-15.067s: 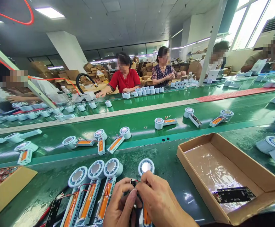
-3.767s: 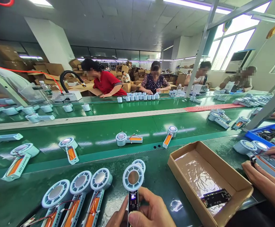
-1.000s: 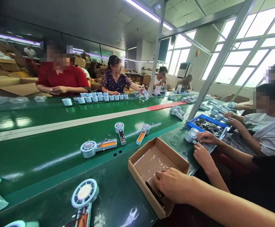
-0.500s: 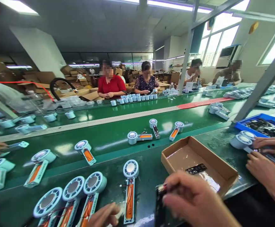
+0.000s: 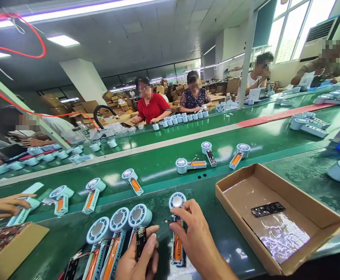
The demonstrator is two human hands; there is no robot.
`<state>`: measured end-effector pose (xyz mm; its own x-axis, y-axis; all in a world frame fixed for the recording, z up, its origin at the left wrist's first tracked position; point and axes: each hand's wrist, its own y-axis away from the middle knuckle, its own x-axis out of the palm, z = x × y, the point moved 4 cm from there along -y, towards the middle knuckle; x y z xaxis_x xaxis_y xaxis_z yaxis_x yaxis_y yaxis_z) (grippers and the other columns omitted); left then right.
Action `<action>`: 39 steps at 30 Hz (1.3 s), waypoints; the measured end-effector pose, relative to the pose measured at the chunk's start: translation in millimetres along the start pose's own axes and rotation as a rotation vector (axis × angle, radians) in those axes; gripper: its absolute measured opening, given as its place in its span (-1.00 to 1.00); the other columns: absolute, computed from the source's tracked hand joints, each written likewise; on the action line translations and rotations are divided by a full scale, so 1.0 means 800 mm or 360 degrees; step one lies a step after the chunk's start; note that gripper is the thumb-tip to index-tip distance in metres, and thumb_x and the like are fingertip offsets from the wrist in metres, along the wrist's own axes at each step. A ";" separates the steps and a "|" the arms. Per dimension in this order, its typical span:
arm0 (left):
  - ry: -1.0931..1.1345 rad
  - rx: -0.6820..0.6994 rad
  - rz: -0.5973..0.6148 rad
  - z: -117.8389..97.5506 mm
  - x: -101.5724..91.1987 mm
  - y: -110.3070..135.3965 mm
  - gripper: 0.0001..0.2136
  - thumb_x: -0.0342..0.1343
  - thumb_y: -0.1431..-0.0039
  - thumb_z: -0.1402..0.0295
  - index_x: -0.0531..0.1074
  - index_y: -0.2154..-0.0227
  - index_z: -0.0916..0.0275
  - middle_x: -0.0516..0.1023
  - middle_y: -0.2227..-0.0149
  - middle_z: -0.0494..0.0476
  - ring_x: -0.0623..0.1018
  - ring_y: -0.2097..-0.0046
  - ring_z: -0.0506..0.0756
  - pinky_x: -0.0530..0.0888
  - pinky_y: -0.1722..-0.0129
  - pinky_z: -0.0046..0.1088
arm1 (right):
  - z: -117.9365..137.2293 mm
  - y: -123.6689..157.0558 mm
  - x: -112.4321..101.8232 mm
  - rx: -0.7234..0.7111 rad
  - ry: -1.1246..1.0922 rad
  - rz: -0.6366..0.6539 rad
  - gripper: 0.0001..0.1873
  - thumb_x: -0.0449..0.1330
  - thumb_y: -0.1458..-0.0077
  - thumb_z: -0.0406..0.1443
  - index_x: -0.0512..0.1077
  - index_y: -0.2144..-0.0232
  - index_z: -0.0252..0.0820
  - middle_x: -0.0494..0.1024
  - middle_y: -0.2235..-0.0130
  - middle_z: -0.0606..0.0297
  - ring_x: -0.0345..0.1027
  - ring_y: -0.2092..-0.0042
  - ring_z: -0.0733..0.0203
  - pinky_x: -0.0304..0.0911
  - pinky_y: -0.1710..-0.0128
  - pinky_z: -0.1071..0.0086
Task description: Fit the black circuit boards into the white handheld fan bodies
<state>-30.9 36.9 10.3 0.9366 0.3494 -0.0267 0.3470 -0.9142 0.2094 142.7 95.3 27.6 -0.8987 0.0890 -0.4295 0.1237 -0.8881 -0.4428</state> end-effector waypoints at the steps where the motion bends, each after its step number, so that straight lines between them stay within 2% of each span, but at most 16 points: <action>1: -0.0036 0.0007 0.0018 -0.002 0.003 -0.005 -0.36 0.28 0.03 -0.16 0.50 0.09 0.31 0.33 0.73 -0.13 0.23 0.70 -0.11 0.09 0.72 -0.68 | 0.002 -0.004 0.007 -0.0050 0.0025 0.0034 -0.74 0.25 -0.15 -0.40 0.57 0.12 -0.04 0.40 0.23 0.24 0.38 0.20 0.10 0.39 0.20 0.25; 5: -0.0118 0.0058 0.0010 -0.001 0.015 -0.017 -0.40 0.25 0.00 -0.16 0.49 0.12 0.30 0.33 0.72 -0.13 0.27 0.65 -0.07 0.12 0.65 -0.64 | 0.007 -0.007 0.025 -0.0214 0.0126 0.0050 -0.81 0.21 -0.17 -0.44 0.59 0.28 -0.07 0.35 0.32 0.26 0.31 0.26 0.11 0.31 0.30 0.27; 9: -0.0144 0.0181 0.0011 -0.003 0.025 -0.021 -0.53 0.28 -0.05 -0.06 0.46 0.20 0.26 0.31 0.69 -0.16 0.29 0.64 -0.07 0.21 0.62 -0.62 | 0.006 -0.002 0.026 -0.0313 0.0156 0.0026 -0.74 0.14 -0.20 -0.47 0.57 0.25 -0.07 0.34 0.32 0.25 0.28 0.27 0.12 0.27 0.33 0.30; 14: 0.0025 0.0089 0.0053 0.015 0.028 -0.022 -0.37 0.10 -0.13 -0.17 0.33 -0.09 0.20 0.46 0.54 -0.06 0.26 0.71 -0.09 0.11 0.72 -0.60 | 0.005 0.002 0.034 -0.0419 0.0063 0.0180 -0.68 -0.03 -0.34 -0.46 0.51 0.25 -0.14 0.45 0.18 0.19 0.33 0.30 0.25 0.25 0.37 0.42; 17: -0.0069 0.0039 0.0098 0.028 0.024 -0.022 -0.32 0.09 -0.15 -0.18 0.33 -0.14 0.26 0.31 0.67 -0.14 0.26 0.69 -0.05 0.14 0.68 -0.59 | 0.010 0.004 0.039 -0.0508 0.0088 0.0278 -0.68 -0.05 -0.38 -0.42 0.46 0.32 -0.15 0.49 0.31 0.27 0.33 0.34 0.26 0.23 0.37 0.44; 20: -0.0202 0.0048 0.0096 0.034 0.017 -0.022 -0.30 0.08 -0.16 -0.17 0.35 -0.17 0.28 0.24 0.71 -0.14 0.29 0.65 -0.01 0.19 0.65 -0.56 | 0.014 0.003 0.038 -0.0521 0.0095 0.0206 -0.70 -0.04 -0.38 -0.41 0.45 0.30 -0.15 0.50 0.37 0.28 0.32 0.38 0.26 0.21 0.41 0.44; 25: -0.0371 0.0138 0.0081 0.036 0.011 -0.023 -0.37 0.03 -0.22 -0.14 0.37 -0.17 0.24 0.35 0.69 -0.09 0.35 0.64 0.02 0.29 0.63 -0.53 | 0.012 0.004 0.040 -0.0448 0.0034 0.0151 -0.73 -0.03 -0.35 -0.43 0.45 0.26 -0.17 0.49 0.36 0.24 0.36 0.34 0.22 0.27 0.34 0.41; 27: -0.0506 0.0245 0.0045 0.033 0.009 -0.022 -0.45 0.01 -0.26 -0.10 0.44 -0.09 0.22 0.53 0.56 0.01 0.43 0.60 0.04 0.38 0.57 -0.50 | 0.010 0.006 0.043 -0.0440 0.0034 0.0149 -0.74 -0.02 -0.35 -0.44 0.46 0.23 -0.17 0.49 0.34 0.22 0.36 0.32 0.21 0.28 0.32 0.40; 29: -0.0611 0.0399 -0.0004 0.029 0.009 -0.021 -0.53 -0.01 -0.30 -0.04 0.47 -0.04 0.20 0.68 0.29 0.14 0.58 0.45 0.09 0.51 0.41 -0.45 | 0.009 0.008 0.044 -0.0448 0.0032 0.0136 -0.75 -0.02 -0.34 -0.46 0.45 0.20 -0.17 0.50 0.31 0.22 0.36 0.30 0.20 0.28 0.30 0.38; 32: -0.0767 0.0609 -0.0082 0.026 0.009 -0.019 -0.61 -0.04 -0.35 0.07 0.48 -0.03 0.19 0.66 0.02 0.20 0.65 0.07 0.18 0.55 0.10 -0.35 | 0.009 0.009 0.045 -0.0468 0.0049 0.0118 -0.76 -0.01 -0.33 -0.46 0.43 0.21 -0.17 0.49 0.32 0.24 0.34 0.30 0.19 0.25 0.31 0.36; 35: -0.0919 0.0784 -0.0144 0.029 0.010 -0.015 -0.64 -0.09 -0.40 0.19 0.46 -0.06 0.23 0.63 -0.05 0.23 0.60 -0.08 0.19 0.51 -0.06 -0.32 | 0.011 0.009 0.043 -0.0492 0.0104 0.0113 -0.77 -0.01 -0.33 -0.47 0.42 0.24 -0.18 0.48 0.34 0.25 0.32 0.31 0.19 0.22 0.32 0.35; 39: -0.1055 0.1004 -0.0205 0.036 0.010 -0.011 -0.68 -0.09 -0.41 0.33 0.45 -0.08 0.25 0.62 -0.07 0.24 0.59 -0.09 0.16 0.50 -0.08 -0.37 | 0.017 0.008 0.042 -0.0555 0.0201 0.0123 -0.74 -0.04 -0.33 -0.49 0.40 0.29 -0.20 0.47 0.35 0.24 0.28 0.33 0.19 0.18 0.35 0.34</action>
<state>-24.7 42.1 -20.1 0.6579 0.4449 -0.6076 0.2305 -0.8871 -0.4000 107.5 86.9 20.9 -0.8247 0.1019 -0.5563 0.3447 -0.6894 -0.6372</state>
